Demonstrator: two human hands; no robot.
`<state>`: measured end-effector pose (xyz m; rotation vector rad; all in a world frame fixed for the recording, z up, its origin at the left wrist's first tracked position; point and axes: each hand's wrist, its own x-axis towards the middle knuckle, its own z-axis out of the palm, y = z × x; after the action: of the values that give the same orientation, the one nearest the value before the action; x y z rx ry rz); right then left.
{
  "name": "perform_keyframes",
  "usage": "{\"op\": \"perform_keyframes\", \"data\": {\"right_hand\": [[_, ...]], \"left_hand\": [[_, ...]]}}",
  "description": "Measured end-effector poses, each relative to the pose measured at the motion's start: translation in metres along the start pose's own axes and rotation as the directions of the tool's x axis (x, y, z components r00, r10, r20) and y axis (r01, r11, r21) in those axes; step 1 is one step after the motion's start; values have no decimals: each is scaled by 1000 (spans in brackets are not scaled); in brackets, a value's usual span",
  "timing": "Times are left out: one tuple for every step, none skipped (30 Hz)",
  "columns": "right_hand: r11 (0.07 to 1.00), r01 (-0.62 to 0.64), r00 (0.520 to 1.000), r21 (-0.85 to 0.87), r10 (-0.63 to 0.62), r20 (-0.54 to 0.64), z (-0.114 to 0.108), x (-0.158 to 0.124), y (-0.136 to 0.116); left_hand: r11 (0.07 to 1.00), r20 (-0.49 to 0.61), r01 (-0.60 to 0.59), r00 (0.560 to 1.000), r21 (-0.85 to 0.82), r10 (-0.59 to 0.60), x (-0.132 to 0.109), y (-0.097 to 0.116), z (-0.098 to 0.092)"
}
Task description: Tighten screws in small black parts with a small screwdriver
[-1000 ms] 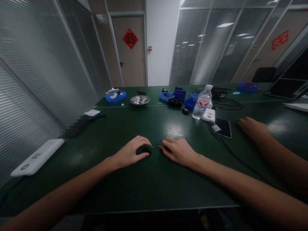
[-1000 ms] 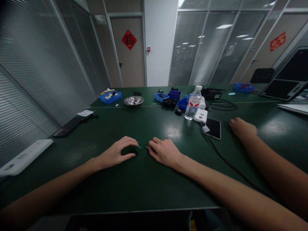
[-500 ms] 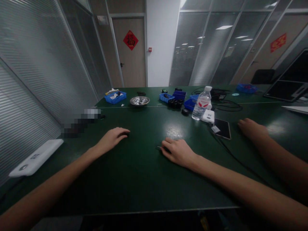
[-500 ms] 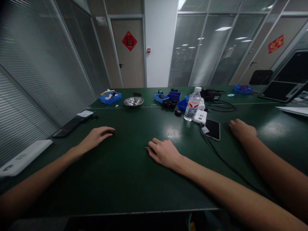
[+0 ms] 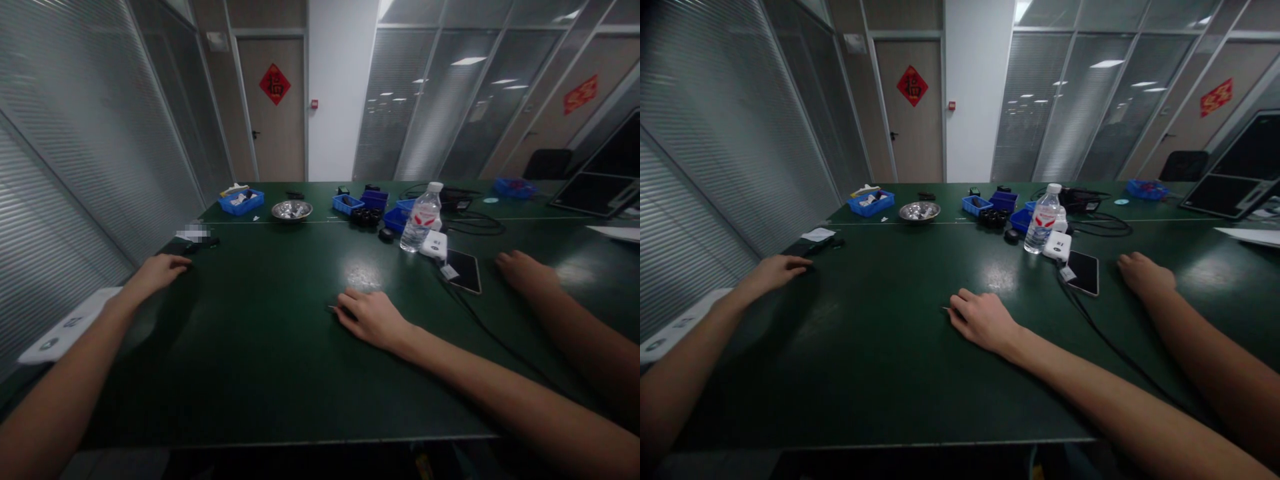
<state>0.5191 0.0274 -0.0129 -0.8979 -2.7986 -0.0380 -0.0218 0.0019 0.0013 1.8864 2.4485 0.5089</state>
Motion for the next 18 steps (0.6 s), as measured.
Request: {"op": "perform_keyframes", "data": {"right_hand": [[1000,-2,1000,6,2,5,-1,0,0],[1000,-3,1000,12,3,10,-3,-1,0],[1000,-5,1000,16,5,14,-4,-1,0],[1000,-7,1000,19,7,17,-5,-1,0],[1000,-9,1000,22,9,20,-6,-1,0],[1000,-10,1000,26,10,22,-7,-1,0],[999,-11,1000,30,10,24,-7,-1,0],[999,-11,1000,32,10,26,-7,-1,0],[999,-9,1000,31,9,25,-6,-1,0],[1000,-8,1000,29,7,23,-6,-1,0],[1000,-6,1000,23,5,19,-5,-1,1],[1000,-5,1000,18,5,16,-5,-1,1],[1000,-5,1000,14,5,13,-4,-1,1],[1000,-6,1000,11,6,12,-4,-1,1],[1000,-8,1000,10,8,13,-3,-1,1],[1000,-9,1000,9,9,16,-3,-1,1],[1000,-12,1000,7,12,19,-3,-1,1],[1000,-14,1000,5,14,23,-4,-1,1]], "left_hand": [[1000,19,9,1000,21,-9,0,-1,-1],[999,35,15,999,42,-17,-1,-1,-1],[998,46,21,999,62,-24,-1,-1,-1],[997,49,23,998,76,-26,-2,-2,-2],[996,51,22,998,86,-26,-3,-2,-2],[995,52,19,998,94,-24,-3,-2,-2],[995,53,16,998,100,-21,-3,-2,-2],[994,56,14,998,106,-20,-4,-2,-2],[994,60,13,998,112,-19,-4,-3,-2],[993,65,12,998,116,-19,-4,-4,-2],[993,71,10,997,120,-19,-4,-4,-2],[993,76,7,997,122,-17,-3,-5,-2],[992,81,6,997,123,-16,-3,-6,-2],[992,84,6,996,124,-17,-2,-7,-1],[992,87,9,996,125,-20,-2,-8,-1],[992,91,14,996,127,-26,-1,-9,-1],[991,95,22,995,129,-34,1,-10,0],[991,98,31,994,133,-45,2,-11,0]]}}
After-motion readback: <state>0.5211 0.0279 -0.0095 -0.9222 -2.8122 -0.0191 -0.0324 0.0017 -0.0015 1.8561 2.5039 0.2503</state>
